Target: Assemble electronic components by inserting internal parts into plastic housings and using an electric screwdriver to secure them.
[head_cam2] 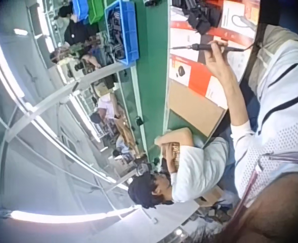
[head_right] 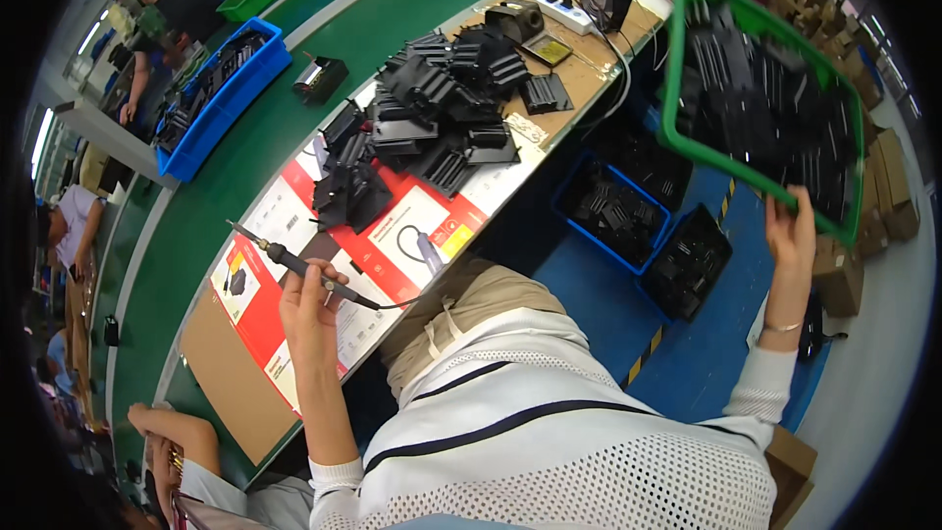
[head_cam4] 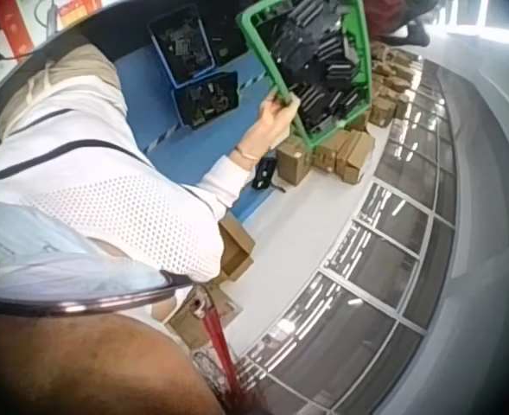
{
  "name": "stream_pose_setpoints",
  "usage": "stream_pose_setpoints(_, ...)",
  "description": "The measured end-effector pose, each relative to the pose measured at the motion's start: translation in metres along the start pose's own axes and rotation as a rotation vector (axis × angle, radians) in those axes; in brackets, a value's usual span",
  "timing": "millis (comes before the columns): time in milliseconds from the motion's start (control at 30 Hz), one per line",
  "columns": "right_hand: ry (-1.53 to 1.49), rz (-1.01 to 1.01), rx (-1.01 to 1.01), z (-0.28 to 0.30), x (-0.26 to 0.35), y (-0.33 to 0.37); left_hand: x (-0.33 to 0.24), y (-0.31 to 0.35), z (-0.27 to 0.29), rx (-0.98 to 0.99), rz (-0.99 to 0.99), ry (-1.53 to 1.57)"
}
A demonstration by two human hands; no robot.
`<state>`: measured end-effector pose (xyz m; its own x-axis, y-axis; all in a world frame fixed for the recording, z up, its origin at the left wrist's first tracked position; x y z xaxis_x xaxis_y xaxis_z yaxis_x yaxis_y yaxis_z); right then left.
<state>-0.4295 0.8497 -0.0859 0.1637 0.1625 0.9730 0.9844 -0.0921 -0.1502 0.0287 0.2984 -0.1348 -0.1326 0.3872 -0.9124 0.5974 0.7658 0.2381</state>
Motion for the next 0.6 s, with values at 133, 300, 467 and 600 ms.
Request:
stream_pose_setpoints(133, -0.507, -0.248, 0.184, -0.143, 0.048, 0.001, 0.004, 0.009, 0.023, -0.053, -0.029, 0.021)
stream_pose_setpoints(300, -0.668, -0.679, 0.536, -0.380, 0.069, 0.022, 0.010, 0.008, 0.025, -0.077, 0.008, 0.114)
stream_pose_setpoints(467, -0.644, -0.759, 0.788, -0.591, 0.069, 0.141, 0.015, 0.009, 0.032, -0.120, -0.012, 0.113)
stream_pose_setpoints(600, -0.665, -0.805, 0.995, -0.688, 0.068, 0.248, 0.019, 0.003, 0.038, -0.147, -0.005, 0.099)
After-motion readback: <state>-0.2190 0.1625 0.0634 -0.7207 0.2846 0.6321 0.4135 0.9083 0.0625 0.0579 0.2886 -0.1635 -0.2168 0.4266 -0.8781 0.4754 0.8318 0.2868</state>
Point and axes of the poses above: each hand's wrist, its own y-axis away from the middle knuckle, its own z-axis out of the back of the hand, x = y × z, the point moved 6 cm from there along -y, towards the middle knuckle, and after that the axes turned 8 degrees about z, right-handed, at the moved point
